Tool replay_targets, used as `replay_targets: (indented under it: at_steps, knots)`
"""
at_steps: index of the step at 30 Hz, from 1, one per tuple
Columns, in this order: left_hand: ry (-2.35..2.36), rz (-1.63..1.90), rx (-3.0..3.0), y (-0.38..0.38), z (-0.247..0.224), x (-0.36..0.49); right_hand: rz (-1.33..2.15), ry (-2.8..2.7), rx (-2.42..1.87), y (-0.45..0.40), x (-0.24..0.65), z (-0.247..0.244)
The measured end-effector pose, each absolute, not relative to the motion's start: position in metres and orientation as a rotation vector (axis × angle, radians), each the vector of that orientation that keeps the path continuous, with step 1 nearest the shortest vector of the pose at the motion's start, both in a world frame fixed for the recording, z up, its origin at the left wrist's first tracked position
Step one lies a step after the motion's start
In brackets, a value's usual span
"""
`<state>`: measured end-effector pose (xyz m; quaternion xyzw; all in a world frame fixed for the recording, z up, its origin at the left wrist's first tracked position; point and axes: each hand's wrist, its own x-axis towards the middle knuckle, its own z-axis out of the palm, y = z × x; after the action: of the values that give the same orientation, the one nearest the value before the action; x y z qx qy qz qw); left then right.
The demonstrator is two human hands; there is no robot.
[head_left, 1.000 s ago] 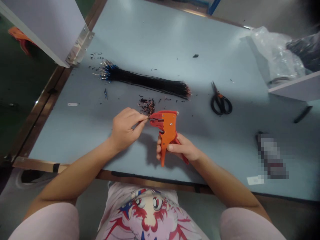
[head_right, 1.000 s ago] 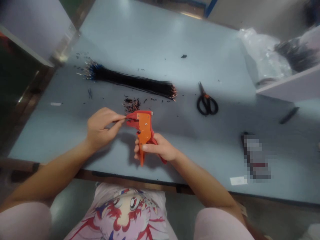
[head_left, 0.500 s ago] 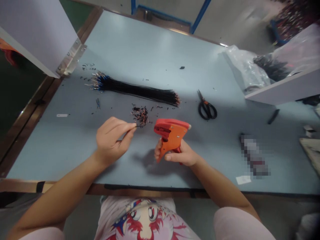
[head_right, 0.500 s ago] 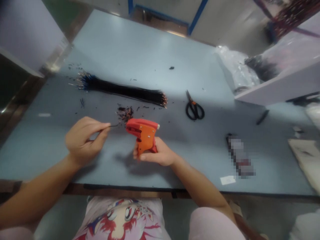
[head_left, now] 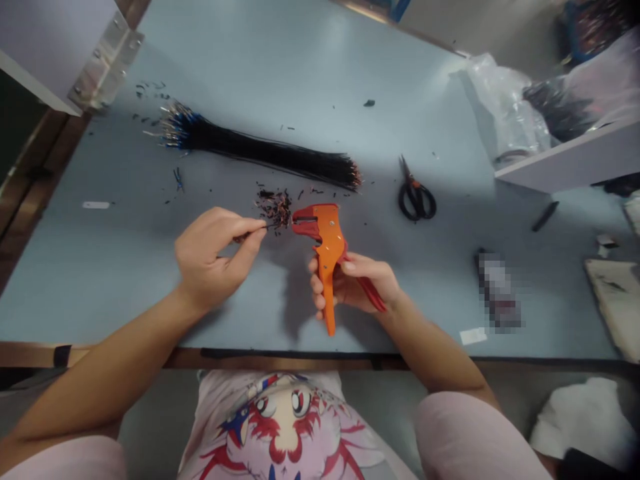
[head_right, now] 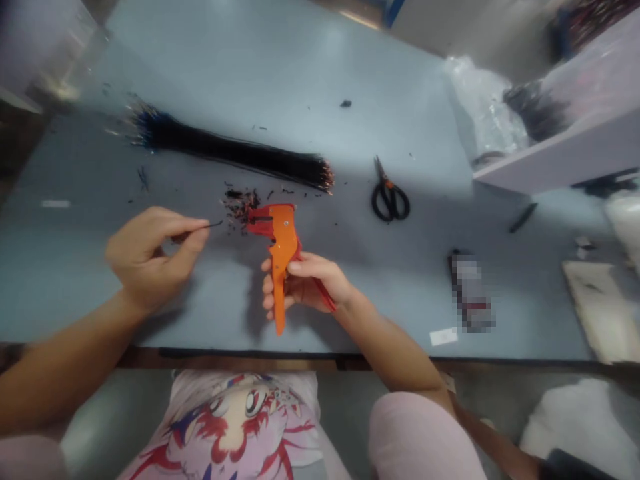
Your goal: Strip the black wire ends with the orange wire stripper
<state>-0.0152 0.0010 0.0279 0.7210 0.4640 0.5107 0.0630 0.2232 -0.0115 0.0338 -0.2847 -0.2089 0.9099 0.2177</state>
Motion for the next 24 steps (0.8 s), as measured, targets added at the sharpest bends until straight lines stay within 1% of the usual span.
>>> replay_targets:
  at_steps: [8, 15, 24]
  knots:
    - [1.421, 1.407, 2.110, -0.002, 0.031, -0.008, 2.395, -0.697, -0.839, -0.022, 0.221, 0.034]
    - [1.406, 1.165, 1.626, -0.007, 0.031, 0.000, 2.292, -0.880, -0.940, -0.033, 0.212, 0.039]
    - [1.430, 1.151, 1.542, -0.007, 0.023, 0.004, 2.171, -1.126, -1.069, -0.040, 0.202, 0.040]
